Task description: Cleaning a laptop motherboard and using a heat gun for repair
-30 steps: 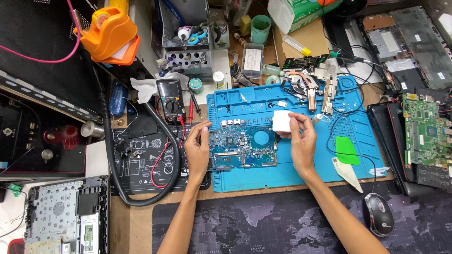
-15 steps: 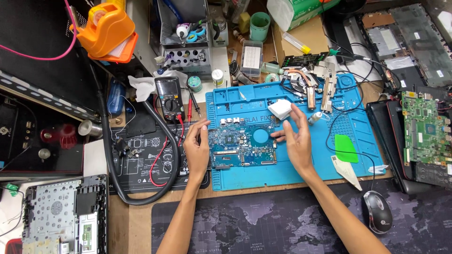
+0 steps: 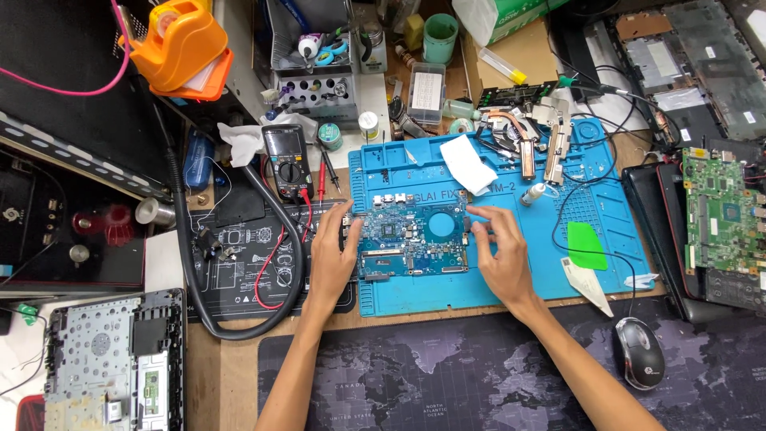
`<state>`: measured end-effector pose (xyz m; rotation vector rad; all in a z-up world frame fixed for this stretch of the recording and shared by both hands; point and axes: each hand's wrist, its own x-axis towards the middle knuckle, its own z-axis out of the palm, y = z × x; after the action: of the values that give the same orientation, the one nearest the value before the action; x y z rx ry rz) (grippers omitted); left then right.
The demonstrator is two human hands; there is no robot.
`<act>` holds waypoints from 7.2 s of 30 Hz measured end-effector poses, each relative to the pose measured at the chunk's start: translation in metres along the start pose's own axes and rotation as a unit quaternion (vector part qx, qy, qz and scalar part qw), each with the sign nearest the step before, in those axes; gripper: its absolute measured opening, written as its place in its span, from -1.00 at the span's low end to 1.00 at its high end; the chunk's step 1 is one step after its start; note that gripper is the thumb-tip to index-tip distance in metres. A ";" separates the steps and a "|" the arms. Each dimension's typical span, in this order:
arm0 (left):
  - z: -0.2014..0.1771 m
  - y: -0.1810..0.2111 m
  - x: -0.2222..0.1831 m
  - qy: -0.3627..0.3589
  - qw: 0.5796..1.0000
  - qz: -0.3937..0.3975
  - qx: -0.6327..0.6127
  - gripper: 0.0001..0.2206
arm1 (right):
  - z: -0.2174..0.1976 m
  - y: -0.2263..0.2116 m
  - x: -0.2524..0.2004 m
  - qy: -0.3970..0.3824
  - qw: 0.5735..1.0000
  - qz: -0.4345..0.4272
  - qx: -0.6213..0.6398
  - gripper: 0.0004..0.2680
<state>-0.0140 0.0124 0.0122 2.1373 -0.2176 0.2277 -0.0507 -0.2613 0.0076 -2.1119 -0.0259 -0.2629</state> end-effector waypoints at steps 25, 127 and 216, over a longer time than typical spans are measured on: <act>-0.010 -0.031 -0.005 0.071 0.995 -0.026 -0.059 -0.58 | 0.002 0.005 0.006 0.012 0.999 -0.032 -0.023 -0.79; -0.111 0.035 -0.101 -0.022 0.967 0.015 0.252 0.20 | 0.116 -0.066 -0.012 -0.246 0.835 0.218 0.441 -0.68; 0.079 0.010 0.014 0.032 0.991 0.008 -0.132 -0.82 | -0.015 0.034 0.034 0.273 0.960 -0.044 -0.047 -0.63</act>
<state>0.0029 -0.0608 -0.0189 1.8629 -0.2158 0.2611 -0.0159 -0.2947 -0.0070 -2.0662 0.2227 -0.9061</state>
